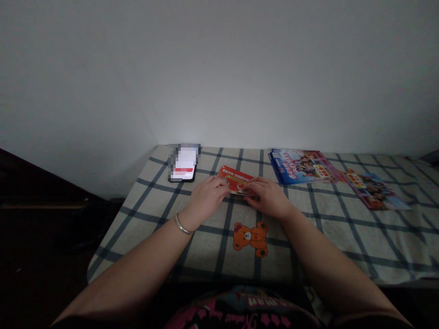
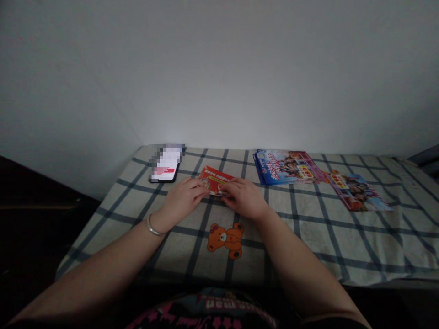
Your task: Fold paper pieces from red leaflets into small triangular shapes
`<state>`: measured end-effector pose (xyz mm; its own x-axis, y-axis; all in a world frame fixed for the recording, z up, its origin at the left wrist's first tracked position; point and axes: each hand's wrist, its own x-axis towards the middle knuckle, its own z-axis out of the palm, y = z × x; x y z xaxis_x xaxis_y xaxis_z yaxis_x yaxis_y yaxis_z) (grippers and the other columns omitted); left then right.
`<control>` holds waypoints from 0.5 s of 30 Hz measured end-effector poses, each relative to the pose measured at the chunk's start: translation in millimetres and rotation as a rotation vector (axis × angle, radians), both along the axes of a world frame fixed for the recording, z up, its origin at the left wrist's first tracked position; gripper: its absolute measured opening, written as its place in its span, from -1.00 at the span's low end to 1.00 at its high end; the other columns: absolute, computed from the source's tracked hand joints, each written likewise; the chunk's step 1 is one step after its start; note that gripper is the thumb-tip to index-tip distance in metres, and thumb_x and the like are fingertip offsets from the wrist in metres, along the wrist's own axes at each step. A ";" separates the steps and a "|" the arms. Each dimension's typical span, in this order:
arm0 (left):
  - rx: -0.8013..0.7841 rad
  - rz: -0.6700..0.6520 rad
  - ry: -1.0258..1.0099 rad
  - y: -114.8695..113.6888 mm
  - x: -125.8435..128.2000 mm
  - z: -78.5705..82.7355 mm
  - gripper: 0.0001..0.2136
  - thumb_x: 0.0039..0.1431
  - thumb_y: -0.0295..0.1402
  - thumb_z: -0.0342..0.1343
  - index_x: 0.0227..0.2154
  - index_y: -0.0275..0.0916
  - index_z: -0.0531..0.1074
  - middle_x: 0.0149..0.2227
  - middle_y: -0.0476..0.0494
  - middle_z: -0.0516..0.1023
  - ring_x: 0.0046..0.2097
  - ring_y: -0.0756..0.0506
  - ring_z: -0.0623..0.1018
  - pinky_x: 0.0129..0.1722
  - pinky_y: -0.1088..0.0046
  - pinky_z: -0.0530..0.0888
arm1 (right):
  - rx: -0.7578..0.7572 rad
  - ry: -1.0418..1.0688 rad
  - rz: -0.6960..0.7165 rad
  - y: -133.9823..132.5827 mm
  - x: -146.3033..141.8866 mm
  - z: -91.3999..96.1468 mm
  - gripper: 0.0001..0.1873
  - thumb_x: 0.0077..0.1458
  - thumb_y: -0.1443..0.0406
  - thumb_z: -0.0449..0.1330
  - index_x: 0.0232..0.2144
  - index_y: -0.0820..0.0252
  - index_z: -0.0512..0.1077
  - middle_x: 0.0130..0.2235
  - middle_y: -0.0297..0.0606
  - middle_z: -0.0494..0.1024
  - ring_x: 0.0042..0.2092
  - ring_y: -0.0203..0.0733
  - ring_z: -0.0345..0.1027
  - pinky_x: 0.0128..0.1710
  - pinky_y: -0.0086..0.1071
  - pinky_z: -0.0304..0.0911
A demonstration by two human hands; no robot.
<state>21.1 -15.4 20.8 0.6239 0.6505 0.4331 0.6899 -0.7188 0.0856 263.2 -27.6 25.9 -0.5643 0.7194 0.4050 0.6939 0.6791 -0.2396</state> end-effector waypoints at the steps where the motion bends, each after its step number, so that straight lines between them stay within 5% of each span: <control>1: -0.014 -0.002 -0.023 0.9 -1.5 -0.8 -0.87 0.29 -0.41 0.10 -0.31 -0.20 0.56 -0.25 -0.10 0.52 -0.20 -0.12 0.46 -0.24 0.31 0.45 | -0.018 0.008 0.021 1.0 2.5 0.4 -0.79 0.11 0.31 0.25 -0.15 0.13 0.48 -0.15 -0.19 0.62 -0.02 -0.07 0.44 -0.02 -0.20 0.37; 15: -0.118 -0.020 -0.150 9.9 -9.8 -7.5 -0.86 0.19 -0.52 0.16 -0.21 -0.22 0.51 -0.18 -0.13 0.54 -0.16 -0.13 0.51 -0.14 0.24 0.50 | -0.067 0.178 0.111 12.7 27.8 -1.6 -0.88 0.14 0.33 0.25 -0.27 0.06 0.58 -0.14 -0.26 0.65 -0.01 -0.13 0.46 0.04 -0.15 0.36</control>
<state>11.3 -5.4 13.3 0.5712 0.6906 0.4436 0.6491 -0.7109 0.2709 291.0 -14.9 24.3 -0.5652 0.6856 0.4588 0.5586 0.7273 -0.3988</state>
